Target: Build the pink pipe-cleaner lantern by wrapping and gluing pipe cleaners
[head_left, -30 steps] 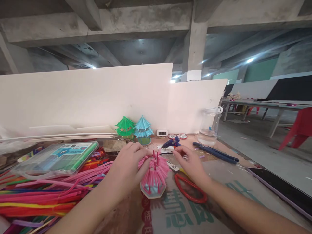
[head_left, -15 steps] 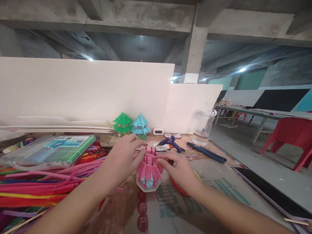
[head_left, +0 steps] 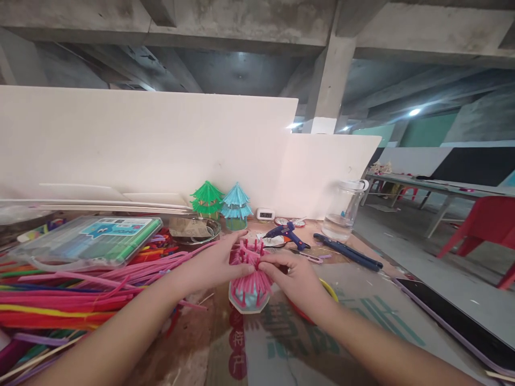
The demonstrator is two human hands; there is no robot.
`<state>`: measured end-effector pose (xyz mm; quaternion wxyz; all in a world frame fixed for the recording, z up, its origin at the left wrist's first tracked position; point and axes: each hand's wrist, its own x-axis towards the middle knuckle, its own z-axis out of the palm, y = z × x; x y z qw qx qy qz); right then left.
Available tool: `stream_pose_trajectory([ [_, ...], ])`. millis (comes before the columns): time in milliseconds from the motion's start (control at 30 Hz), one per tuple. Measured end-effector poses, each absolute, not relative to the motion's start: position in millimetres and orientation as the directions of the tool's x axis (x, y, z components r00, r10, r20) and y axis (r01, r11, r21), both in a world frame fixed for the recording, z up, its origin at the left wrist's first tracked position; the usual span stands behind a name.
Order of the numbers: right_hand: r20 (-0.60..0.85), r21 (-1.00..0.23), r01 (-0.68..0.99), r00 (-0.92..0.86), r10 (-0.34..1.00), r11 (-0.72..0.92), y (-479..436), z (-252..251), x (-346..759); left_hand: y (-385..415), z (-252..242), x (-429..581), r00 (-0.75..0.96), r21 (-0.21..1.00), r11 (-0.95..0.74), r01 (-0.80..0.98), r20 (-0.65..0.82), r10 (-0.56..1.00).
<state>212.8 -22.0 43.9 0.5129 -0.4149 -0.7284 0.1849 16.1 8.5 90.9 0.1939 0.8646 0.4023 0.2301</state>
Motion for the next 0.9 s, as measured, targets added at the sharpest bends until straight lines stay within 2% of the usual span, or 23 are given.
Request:
stream_pose_trajectory([
  [267, 0.585, -0.681, 0.455, -0.133, 0.8, 0.574, -22.4, 46.4, 212.2, 5.2, 89.6, 21.0, 0.561, 0.47, -0.582, 0.664, 0.201, 0.803],
  [400, 0.576, -0.695, 0.437, -0.136, 0.806, 0.57, -23.0, 46.1, 213.0, 5.5, 92.6, 18.2, 0.599, 0.502, -0.626, 0.597, 0.24, 0.764],
  [467, 0.572, -0.704, 0.428, -0.131, 0.81, 0.567, -23.3, 46.0, 212.8, 4.4, 97.5, 16.9, 0.574, 0.491, -0.644, 0.586, 0.31, 0.758],
  [533, 0.57, -0.71, 0.422, -0.125, 0.812, 0.564, -23.7, 46.1, 212.4, 2.1, 103.0, 16.9, 0.534, 0.399, -0.694, 0.599, 0.448, 0.717],
  [600, 0.571, -0.713, 0.42, -0.118, 0.813, 0.562, -24.4, 46.5, 212.2, -1.3, 106.7, 18.7, 0.528, 0.239, -0.752, 0.615, 0.584, 0.617],
  [667, 0.569, -0.715, 0.416, -0.123, 0.813, 0.562, -25.4, 47.3, 212.1, -5.6, 107.1, 21.9, 0.567, 0.076, -0.782, 0.619, 0.646, 0.512],
  [733, 0.57, -0.714, 0.41, -0.132, 0.811, 0.568, -26.3, 48.1, 211.9, -10.1, 104.8, 25.6, 0.597, -0.03, -0.784, 0.619, 0.667, 0.446],
  [900, 0.579, -0.712, 0.396, -0.135, 0.804, 0.579, -27.0, 48.8, 211.1, -16.5, 99.0, 31.3, 0.612, -0.095, -0.771, 0.629, 0.673, 0.416],
])
